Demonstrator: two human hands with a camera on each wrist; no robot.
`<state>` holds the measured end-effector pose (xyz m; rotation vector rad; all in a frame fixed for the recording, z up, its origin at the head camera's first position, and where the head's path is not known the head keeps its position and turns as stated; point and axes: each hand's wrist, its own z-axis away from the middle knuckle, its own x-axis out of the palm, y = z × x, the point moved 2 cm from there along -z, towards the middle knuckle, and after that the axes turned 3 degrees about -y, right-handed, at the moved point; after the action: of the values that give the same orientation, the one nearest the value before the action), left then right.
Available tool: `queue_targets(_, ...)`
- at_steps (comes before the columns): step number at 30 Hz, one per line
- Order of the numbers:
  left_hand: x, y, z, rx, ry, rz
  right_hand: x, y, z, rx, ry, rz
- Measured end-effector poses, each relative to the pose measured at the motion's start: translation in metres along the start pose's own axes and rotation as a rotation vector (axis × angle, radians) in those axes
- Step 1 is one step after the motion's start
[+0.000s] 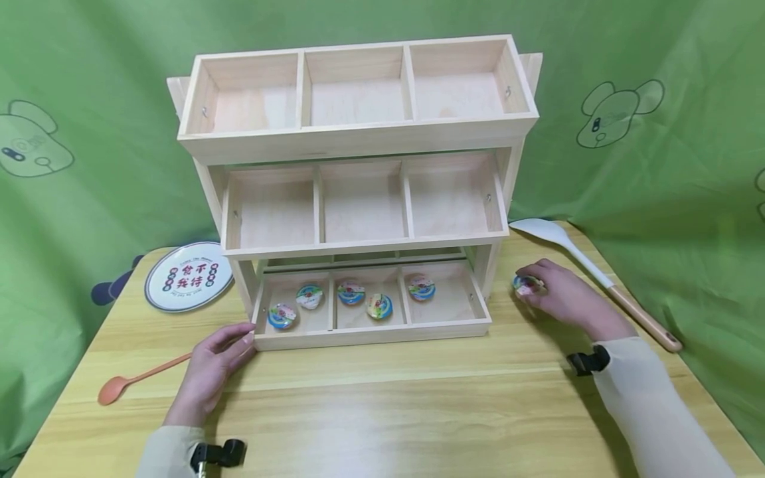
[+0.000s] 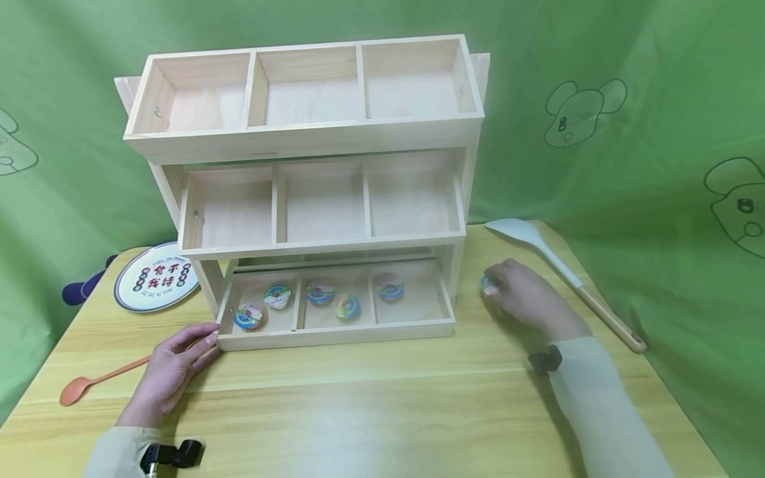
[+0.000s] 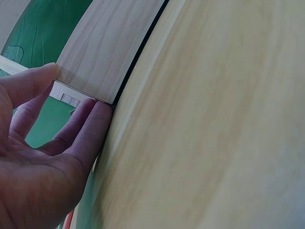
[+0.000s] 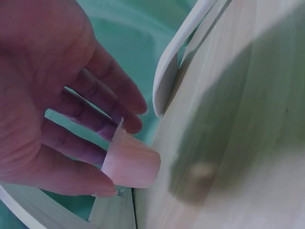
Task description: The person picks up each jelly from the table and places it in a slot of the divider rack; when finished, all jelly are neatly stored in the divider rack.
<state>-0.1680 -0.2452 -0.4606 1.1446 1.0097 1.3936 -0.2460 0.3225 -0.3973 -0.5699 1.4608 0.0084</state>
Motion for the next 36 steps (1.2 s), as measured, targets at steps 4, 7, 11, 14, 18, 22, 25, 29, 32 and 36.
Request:
queue_targets(4,0.0,0.0,0.0,0.0,0.001,-0.003,0.0,-0.001,0.006,0.007,-0.006,0.008)
queue_targets(7,0.0,0.0,0.0,0.002,-0.001,-0.003,-0.002,-0.004,0.012,0.007,-0.001,0.012)
queue_targets(11,0.001,0.001,0.001,0.01,-0.005,-0.002,-0.005,-0.01,0.02,-0.006,0.013,0.023)
queue_targets(14,0.001,0.001,0.001,0.016,-0.007,-0.003,-0.007,-0.013,0.024,-0.01,0.012,0.032)
queue_targets(18,0.001,0.001,0.002,0.016,-0.008,-0.001,-0.007,-0.018,0.03,-0.014,0.0,0.025)
queue_targets(22,0.001,0.0,0.001,0.013,-0.009,0.006,-0.007,-0.023,0.034,-0.028,0.0,0.022)
queue_targets(25,0.0,0.0,0.0,0.012,-0.009,0.007,-0.008,-0.027,0.037,-0.031,0.003,0.025)
queue_targets(29,0.0,0.0,0.0,0.011,-0.007,0.005,-0.01,-0.033,0.04,-0.032,0.001,0.027)
queue_targets(32,0.0,0.0,0.0,0.011,-0.006,0.005,-0.011,-0.037,0.042,-0.037,-0.001,0.024)
queue_targets(36,0.0,0.0,0.001,0.009,-0.006,0.006,-0.012,-0.045,0.043,-0.049,-0.006,0.026)
